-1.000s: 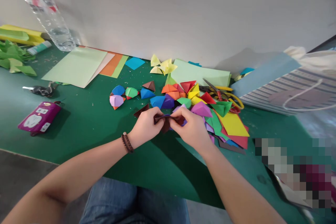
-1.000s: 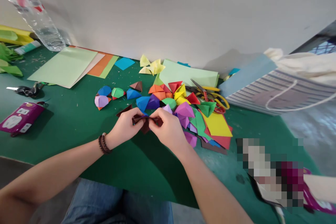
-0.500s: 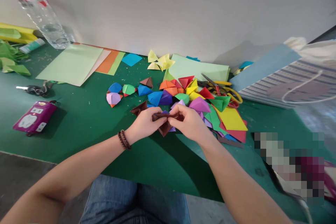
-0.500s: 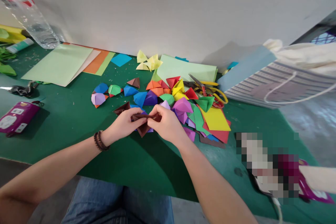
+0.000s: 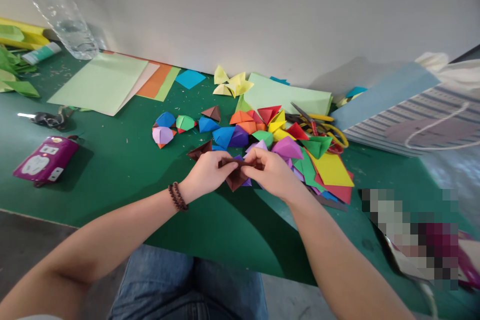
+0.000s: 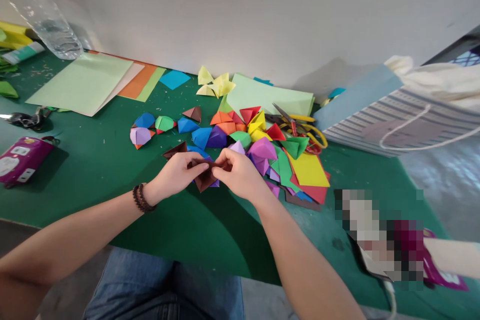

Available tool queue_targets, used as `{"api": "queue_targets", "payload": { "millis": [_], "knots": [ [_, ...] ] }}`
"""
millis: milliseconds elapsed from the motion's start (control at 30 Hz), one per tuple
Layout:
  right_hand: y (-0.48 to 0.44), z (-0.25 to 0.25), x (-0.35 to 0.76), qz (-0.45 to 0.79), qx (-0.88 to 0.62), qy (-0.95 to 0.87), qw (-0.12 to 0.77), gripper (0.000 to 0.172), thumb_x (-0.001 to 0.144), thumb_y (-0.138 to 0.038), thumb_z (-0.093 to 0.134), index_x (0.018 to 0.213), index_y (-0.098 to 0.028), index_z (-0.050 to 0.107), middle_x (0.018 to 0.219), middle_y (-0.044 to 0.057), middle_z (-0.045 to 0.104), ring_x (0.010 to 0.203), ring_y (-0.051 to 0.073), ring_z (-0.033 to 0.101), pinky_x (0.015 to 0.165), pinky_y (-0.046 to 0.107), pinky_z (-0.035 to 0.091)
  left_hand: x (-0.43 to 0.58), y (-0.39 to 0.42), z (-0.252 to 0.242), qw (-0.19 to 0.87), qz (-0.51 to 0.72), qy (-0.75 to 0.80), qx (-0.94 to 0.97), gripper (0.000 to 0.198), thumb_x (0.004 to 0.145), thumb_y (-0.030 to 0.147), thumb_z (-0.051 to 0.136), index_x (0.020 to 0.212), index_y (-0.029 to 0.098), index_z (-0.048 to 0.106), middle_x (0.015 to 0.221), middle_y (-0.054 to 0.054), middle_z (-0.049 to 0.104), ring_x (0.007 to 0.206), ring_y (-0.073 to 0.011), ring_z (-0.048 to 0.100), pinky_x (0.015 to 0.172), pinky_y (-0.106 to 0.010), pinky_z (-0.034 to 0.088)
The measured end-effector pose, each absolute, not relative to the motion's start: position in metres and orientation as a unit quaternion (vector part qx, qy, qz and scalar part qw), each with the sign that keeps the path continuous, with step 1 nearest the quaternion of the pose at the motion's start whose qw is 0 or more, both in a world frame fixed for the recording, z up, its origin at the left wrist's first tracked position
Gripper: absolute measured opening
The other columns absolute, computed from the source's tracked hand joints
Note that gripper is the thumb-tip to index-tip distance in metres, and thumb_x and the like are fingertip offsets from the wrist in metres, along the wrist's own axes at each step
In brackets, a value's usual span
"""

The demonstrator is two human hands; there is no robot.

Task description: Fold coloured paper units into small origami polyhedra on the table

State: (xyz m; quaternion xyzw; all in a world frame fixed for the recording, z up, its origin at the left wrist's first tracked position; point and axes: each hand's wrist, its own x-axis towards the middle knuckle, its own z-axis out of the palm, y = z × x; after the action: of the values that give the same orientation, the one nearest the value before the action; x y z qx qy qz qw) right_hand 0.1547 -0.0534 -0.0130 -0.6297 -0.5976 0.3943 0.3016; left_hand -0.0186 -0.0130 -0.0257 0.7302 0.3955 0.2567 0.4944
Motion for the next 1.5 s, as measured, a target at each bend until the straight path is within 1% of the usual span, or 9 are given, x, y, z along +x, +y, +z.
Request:
{"api": "queue_targets", "payload": {
  "millis": [433,533,633,833,1000,1100,1200,1267,1500],
  "knots": [
    [-0.052,-0.015,0.159,0.401,-0.625,-0.602,0.295,0.012,0.074,-0.03,0.062,0.072,-0.021,0.055,0.063,-0.002,0.062,0.059,0.015,0.058,0.051,0.027,0.044,-0.019,-0.012,-0.026,0.486,0.258,0.388,0.739,0.017,0.085,0.022,0.053,0.075,0.016,0.064,0.073,-0.002,0.068,0.067,-0.0148,0.06,0.058,-0.025,0.042],
    [-0.052,-0.013,0.16,0.397,-0.611,-0.612,0.308,0.014,0.076,-0.033,0.064,0.083,-0.021,0.061,0.077,0.001,0.067,0.07,0.017,0.063,0.06,0.03,0.05,-0.02,-0.011,-0.026,0.469,0.254,0.39,0.751,0.015,0.085,0.02,0.053,0.077,0.015,0.066,0.077,-0.003,0.069,0.07,-0.0157,0.061,0.061,-0.025,0.043],
    [-0.053,-0.009,0.158,0.354,-0.605,-0.629,0.336,0.017,0.076,-0.031,0.065,0.091,-0.022,0.065,0.088,0.003,0.07,0.078,0.018,0.065,0.07,0.033,0.053,-0.02,-0.012,-0.026,0.453,0.249,0.392,0.761,0.015,0.084,0.019,0.053,0.081,0.016,0.067,0.078,-0.004,0.07,0.072,-0.0163,0.062,0.062,-0.025,0.043],
    [-0.056,-0.006,0.15,0.274,-0.623,-0.65,0.338,0.007,0.076,-0.025,0.062,0.081,-0.022,0.067,0.078,0.001,0.07,0.068,0.017,0.062,0.065,0.032,0.051,-0.02,-0.012,-0.024,0.462,0.236,0.397,0.757,0.015,0.084,0.021,0.055,0.08,0.015,0.067,0.076,-0.004,0.07,0.068,-0.0163,0.062,0.06,-0.026,0.043],
    [-0.057,-0.005,0.152,0.231,-0.586,-0.699,0.338,0.009,0.078,-0.021,0.06,0.077,-0.022,0.068,0.082,0.002,0.071,0.078,0.018,0.065,0.071,0.032,0.051,-0.021,-0.011,-0.022,0.458,0.235,0.392,0.763,0.015,0.083,0.02,0.055,0.078,0.016,0.068,0.074,-0.003,0.069,0.067,-0.0154,0.061,0.059,-0.024,0.042],
    [-0.056,-0.002,0.16,0.299,-0.578,-0.685,0.328,0.01,0.079,-0.027,0.062,0.08,-0.022,0.07,0.083,0.003,0.071,0.079,0.019,0.065,0.072,0.032,0.052,-0.022,-0.012,-0.019,0.439,0.235,0.38,0.779,0.015,0.084,0.019,0.054,0.078,0.016,0.068,0.071,-0.001,0.068,0.063,-0.0134,0.059,0.056,-0.023,0.04],
    [-0.053,0.001,0.169,0.419,-0.58,-0.616,0.33,0.023,0.081,-0.04,0.061,0.088,-0.02,0.07,0.079,0.004,0.07,0.071,0.017,0.064,0.066,0.031,0.052,-0.023,-0.015,-0.016,0.402,0.232,0.363,0.808,0.017,0.086,0.019,0.053,0.077,0.016,0.067,0.068,-0.001,0.067,0.058,-0.0119,0.056,0.053,-0.023,0.037],
    [-0.051,0.001,0.172,0.458,-0.579,-0.596,0.316,0.027,0.08,-0.044,0.061,0.086,-0.019,0.07,0.075,0.004,0.069,0.068,0.017,0.063,0.064,0.031,0.052,-0.023,-0.016,-0.014,0.383,0.232,0.35,0.823,0.017,0.086,0.019,0.053,0.077,0.016,0.067,0.069,-0.001,0.068,0.059,-0.0119,0.057,0.053,-0.023,0.038],
    [-0.053,0.006,0.173,0.501,-0.573,-0.61,0.22,0.023,0.073,-0.041,0.069,0.08,-0.019,0.07,0.076,0.003,0.07,0.072,0.018,0.064,0.064,0.03,0.051,-0.025,-0.019,-0.012,0.345,0.185,0.302,0.869,0.018,0.086,0.015,0.052,0.081,0.017,0.069,0.071,-0.001,0.072,0.062,-0.0128,0.062,0.057,-0.022,0.04]
  ]
}}
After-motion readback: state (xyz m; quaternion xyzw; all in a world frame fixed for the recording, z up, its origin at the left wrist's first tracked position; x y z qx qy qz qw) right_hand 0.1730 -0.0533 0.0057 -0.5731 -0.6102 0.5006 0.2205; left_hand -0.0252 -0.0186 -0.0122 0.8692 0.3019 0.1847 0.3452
